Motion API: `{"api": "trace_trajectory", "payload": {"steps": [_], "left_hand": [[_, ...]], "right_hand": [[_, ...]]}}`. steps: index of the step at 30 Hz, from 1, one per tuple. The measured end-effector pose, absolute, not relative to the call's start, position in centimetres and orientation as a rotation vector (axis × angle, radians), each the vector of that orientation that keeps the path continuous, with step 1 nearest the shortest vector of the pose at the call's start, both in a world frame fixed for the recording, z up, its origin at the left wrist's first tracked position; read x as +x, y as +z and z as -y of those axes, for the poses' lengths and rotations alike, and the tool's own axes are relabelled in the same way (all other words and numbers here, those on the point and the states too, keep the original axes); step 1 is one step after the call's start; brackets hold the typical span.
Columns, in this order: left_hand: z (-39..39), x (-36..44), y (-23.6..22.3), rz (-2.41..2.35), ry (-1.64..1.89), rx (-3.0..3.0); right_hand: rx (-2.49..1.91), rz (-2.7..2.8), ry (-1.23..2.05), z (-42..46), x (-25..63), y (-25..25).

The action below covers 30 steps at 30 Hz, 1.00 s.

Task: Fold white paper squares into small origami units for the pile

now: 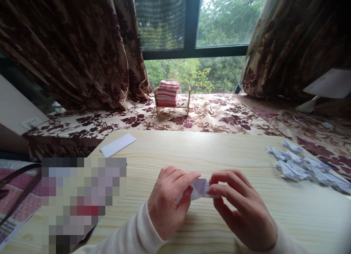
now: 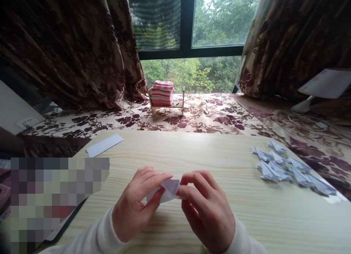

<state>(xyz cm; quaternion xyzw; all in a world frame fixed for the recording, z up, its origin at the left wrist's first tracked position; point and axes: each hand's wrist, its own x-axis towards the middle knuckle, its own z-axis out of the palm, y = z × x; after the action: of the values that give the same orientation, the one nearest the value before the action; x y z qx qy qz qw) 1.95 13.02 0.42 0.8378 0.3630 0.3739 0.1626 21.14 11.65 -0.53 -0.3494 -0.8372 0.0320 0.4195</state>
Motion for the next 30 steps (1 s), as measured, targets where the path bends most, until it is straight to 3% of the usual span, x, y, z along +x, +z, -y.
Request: {"api": "trace_trajectory", "payload": {"steps": [5, 11, 21, 30], "left_hand": [[-12.9, 2.3, 0.8, -1.153, 1.042, 1.829], [-13.0, 2.6, 1.3, -1.071, 0.866, 1.236], [-12.8, 2.7, 1.0, -1.193, 0.953, 1.242], [-12.8, 2.5, 0.7, -1.221, 0.95, 1.393]], "right_hand": [[-0.909, 1.933, 0.182, -12.1, 21.4, -0.6], [-0.973, 1.697, 0.534, -12.7, 21.7, -1.4], [-1.072, 1.593, 0.926, -11.8, 20.6, -1.5], [-0.895, 1.495, 1.131, -11.8, 19.9, -2.2]]}}
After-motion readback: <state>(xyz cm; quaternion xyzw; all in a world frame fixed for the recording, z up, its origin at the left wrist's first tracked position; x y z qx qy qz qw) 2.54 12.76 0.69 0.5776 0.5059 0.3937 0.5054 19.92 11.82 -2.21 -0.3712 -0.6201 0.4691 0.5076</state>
